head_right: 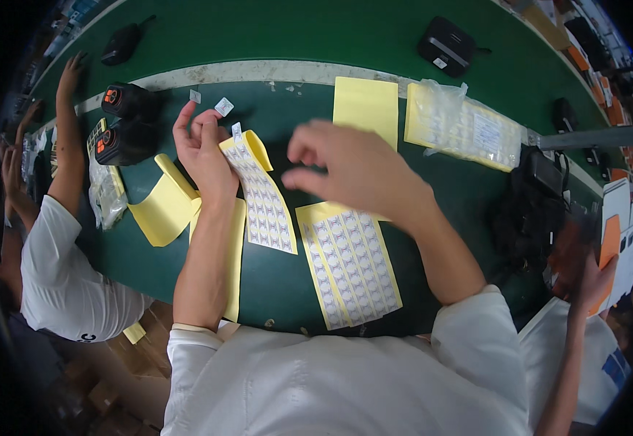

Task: The person applies small white labels to the back of black electronic devices by hand, taking the labels from a sheet and pressing them onto the devices.

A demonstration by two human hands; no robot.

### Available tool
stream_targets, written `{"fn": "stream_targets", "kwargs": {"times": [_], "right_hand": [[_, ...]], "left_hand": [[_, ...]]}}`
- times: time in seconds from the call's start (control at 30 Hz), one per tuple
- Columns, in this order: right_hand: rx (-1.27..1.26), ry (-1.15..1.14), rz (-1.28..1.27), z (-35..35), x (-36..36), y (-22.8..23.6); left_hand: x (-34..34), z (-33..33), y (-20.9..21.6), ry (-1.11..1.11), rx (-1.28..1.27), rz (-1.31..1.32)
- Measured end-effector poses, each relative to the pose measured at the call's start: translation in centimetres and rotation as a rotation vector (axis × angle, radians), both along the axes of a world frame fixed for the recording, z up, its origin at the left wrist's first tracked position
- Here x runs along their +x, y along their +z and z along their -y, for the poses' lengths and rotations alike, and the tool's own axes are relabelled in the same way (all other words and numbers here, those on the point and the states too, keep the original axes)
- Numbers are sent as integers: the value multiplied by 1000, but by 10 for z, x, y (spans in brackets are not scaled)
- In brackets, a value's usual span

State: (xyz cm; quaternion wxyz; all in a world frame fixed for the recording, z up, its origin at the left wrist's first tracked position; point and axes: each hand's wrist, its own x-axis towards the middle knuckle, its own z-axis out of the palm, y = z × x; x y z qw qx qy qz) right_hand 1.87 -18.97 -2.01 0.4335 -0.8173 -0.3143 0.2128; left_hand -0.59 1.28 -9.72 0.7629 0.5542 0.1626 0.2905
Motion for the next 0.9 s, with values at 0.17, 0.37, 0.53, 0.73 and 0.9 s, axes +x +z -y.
{"fn": "stream_targets", "kwargs": {"times": [0.17,0.37,0.53,0.73,0.9], "right_hand": [[-405,75,391,15,-61,-11],[-447,11,398,14,-74,-17],[-490,31,379,16,-75,-15],[-449,76,348,19,-77,-11],[-360,9,393,19,-79,-15]], "left_hand": [[5,4,0,-40,-9,21],[4,4,2,-28,45,8],[4,4,-1,-31,55,0],[5,5,0,-32,33,0],[4,4,1,-14,17,1]]}}
